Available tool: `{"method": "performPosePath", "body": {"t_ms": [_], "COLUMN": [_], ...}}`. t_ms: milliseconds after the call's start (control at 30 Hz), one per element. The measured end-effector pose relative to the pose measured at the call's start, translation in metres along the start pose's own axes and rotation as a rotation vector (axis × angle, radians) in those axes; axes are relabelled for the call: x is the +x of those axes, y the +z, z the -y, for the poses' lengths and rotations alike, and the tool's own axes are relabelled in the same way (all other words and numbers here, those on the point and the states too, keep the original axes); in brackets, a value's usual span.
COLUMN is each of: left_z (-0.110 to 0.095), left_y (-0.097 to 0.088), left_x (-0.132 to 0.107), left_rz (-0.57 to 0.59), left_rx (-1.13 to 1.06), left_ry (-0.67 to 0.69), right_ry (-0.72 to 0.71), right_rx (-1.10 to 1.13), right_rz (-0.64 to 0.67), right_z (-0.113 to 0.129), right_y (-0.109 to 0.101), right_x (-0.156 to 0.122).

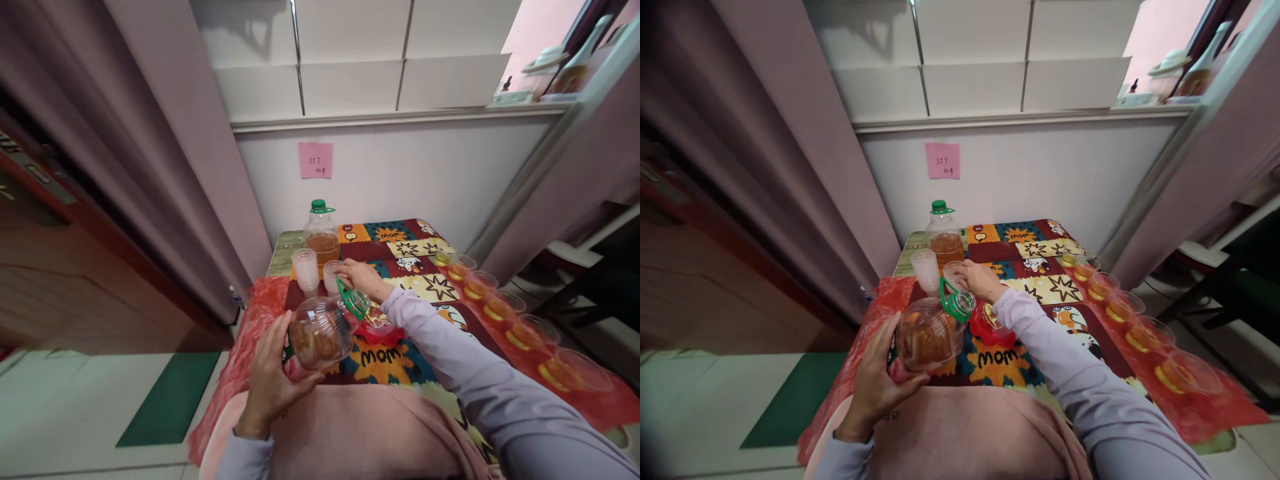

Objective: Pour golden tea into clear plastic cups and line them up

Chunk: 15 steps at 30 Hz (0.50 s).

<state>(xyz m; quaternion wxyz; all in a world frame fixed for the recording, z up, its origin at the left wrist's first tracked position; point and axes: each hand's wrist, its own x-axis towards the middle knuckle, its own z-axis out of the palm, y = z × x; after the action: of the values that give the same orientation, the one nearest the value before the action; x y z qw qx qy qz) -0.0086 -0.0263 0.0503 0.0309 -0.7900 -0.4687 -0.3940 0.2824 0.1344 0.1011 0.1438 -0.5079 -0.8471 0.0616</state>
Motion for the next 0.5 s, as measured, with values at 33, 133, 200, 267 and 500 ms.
{"method": "performPosePath", "body": {"t_ms": [33,133,200,267,500], "left_z": [0.0,-0.001,-0.001,-0.001,0.002], "left_y": [0.0,0.0,-0.001,-0.001,-0.001], "left_x": [0.0,0.0,0.0,0.0,-0.001], "left_rz": [0.004,0.006,0.005,0.006,0.019], "left_rx": [-0.003,-0.014,-0.018,-0.021,-0.027], "left_ry": [-0.002,0.0,0.002,0.0,-0.043], "right_ry": [-0.005,-0.019,-0.012,-0.002,0.005], "right_rx": [-0.012,-0.004,0.008,0.017,0.082], "right_rz": [0.018,0.026,0.003,-0.025,-0.154], "right_z": [0.0,-0.002,-0.003,-0.005,-0.011], "right_y": [0.0,0.0,-0.001,0.0,0.006], "right_x": [0.002,0.006,0.005,0.004,0.005]}}
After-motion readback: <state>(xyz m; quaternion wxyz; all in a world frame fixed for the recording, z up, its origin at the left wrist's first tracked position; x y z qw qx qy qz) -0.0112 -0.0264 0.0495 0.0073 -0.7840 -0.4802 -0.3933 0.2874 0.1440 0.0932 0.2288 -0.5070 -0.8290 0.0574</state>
